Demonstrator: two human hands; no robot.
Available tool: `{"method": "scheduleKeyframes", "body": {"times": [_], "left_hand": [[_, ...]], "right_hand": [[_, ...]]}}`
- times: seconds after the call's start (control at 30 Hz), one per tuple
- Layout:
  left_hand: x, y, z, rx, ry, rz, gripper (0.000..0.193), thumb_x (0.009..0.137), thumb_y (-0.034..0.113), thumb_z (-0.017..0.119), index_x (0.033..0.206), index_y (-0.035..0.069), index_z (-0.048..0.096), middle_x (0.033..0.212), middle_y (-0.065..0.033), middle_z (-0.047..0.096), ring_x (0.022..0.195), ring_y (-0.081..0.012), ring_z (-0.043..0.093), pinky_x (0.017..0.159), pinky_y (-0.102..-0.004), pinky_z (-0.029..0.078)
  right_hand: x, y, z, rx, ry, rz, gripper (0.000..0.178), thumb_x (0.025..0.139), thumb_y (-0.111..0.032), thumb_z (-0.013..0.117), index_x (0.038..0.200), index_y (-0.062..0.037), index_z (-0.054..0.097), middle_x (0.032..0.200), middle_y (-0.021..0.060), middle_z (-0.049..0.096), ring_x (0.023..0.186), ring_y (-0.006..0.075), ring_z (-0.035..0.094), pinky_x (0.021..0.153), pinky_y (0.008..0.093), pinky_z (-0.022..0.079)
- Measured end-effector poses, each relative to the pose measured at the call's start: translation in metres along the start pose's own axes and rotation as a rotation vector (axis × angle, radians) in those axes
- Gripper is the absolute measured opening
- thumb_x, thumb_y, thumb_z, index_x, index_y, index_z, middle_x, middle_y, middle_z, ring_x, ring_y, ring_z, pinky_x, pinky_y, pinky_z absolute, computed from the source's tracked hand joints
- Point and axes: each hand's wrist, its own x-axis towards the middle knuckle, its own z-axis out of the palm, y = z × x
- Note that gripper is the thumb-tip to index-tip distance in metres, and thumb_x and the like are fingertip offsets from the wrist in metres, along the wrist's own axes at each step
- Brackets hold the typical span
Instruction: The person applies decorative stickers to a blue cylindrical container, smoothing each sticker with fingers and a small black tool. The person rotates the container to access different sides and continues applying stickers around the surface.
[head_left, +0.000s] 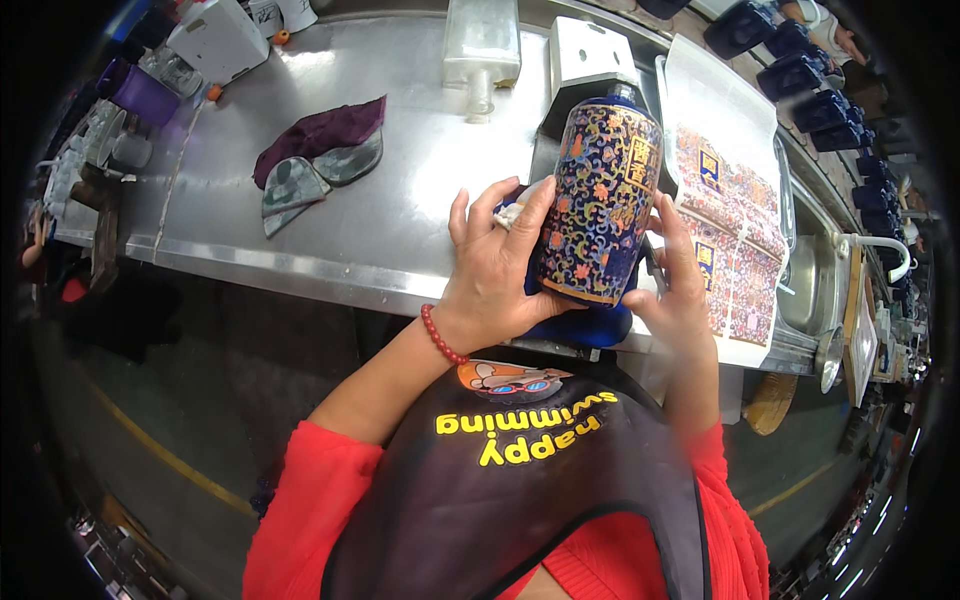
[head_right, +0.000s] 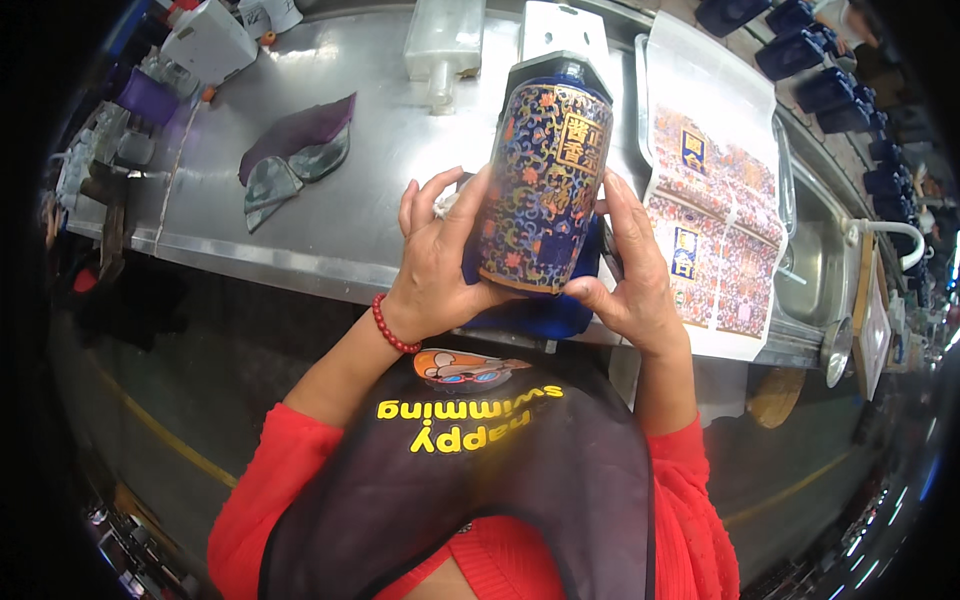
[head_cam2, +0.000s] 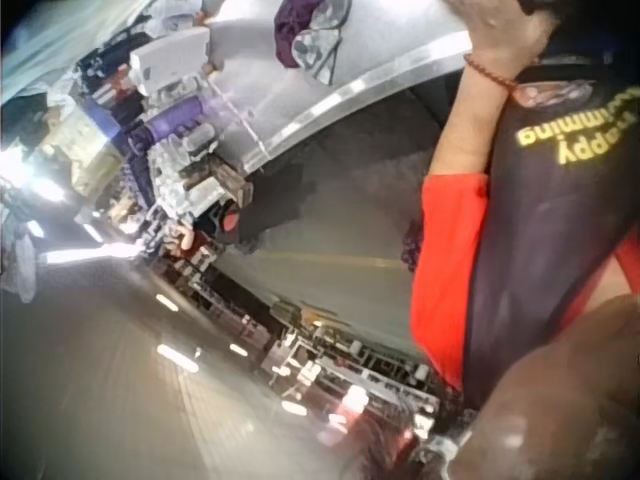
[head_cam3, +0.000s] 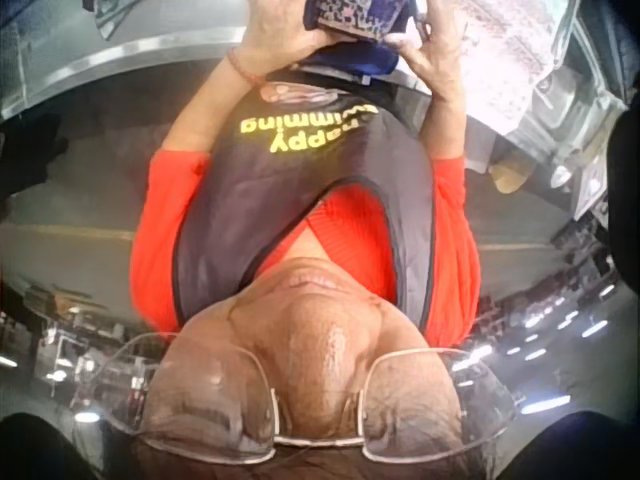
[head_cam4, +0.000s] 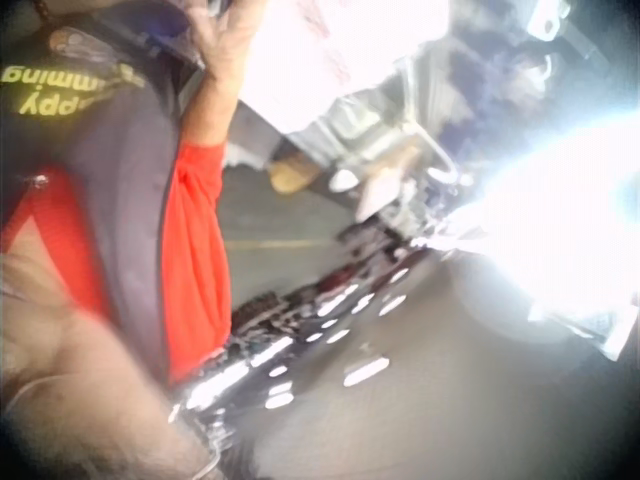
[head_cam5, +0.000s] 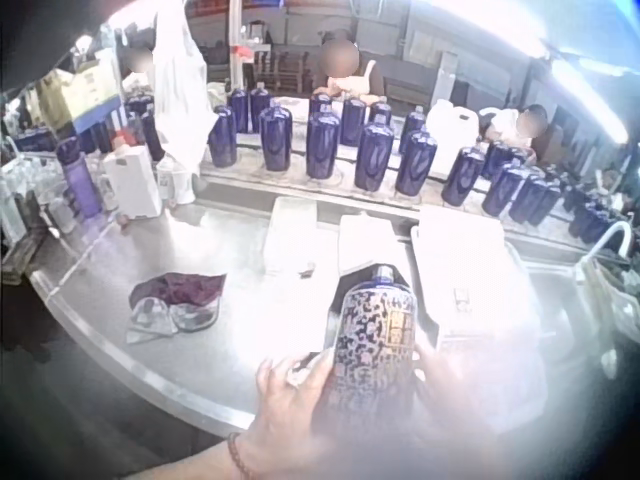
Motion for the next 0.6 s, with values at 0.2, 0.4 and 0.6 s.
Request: {"method": "scheduleKeyframes", "body": {"times": [0.2, 0.4, 0.6], "left_hand": [[0.0, -0.004, 0.002, -0.049, 0.006, 0.02, 0.114, 0.074, 0.059, 0.083, 0.157, 0.001, 0.031, 0.137, -0.0185, 0.058, 0.14, -0.042, 0.033, 0.113, -0.0656, 0.011], [0.009, -0.013, -0.01, -0.266, -0.002, 0.075, 0.098, 0.091, 0.072, 0.058, 0.158, 0.005, 0.033, 0.153, -0.0198, 0.046, 0.144, -0.0423, 0.029, 0.121, -0.0538, 0.013], [0.042, -0.025, -0.019, -0.12, -0.038, 0.174, 0.089, 0.091, 0.069, 0.059, 0.157, 0.01, 0.043, 0.156, -0.0232, 0.041, 0.142, -0.042, 0.034, 0.119, -0.0521, 0.015]], "right_hand": [[-0.003, -0.002, 0.004, -0.075, -0.015, -0.15, 0.11, 0.072, -0.042, 0.09, 0.157, 0.0006, 0.034, 0.16, 0.0299, 0.033, 0.147, 0.0438, 0.038, 0.115, 0.0471, 0.039], [-0.002, -0.006, 0.003, -0.142, 0.112, -0.235, 0.103, 0.07, -0.041, 0.09, 0.153, -0.001, 0.043, 0.158, 0.0294, 0.037, 0.128, 0.0388, 0.055, 0.105, 0.0454, 0.047], [0.007, -0.012, -0.007, -0.085, 0.099, -0.204, 0.084, 0.085, -0.048, 0.079, 0.15, -0.0043, 0.049, 0.158, 0.0294, 0.035, 0.126, 0.0403, 0.056, 0.106, 0.0462, 0.047]]}}
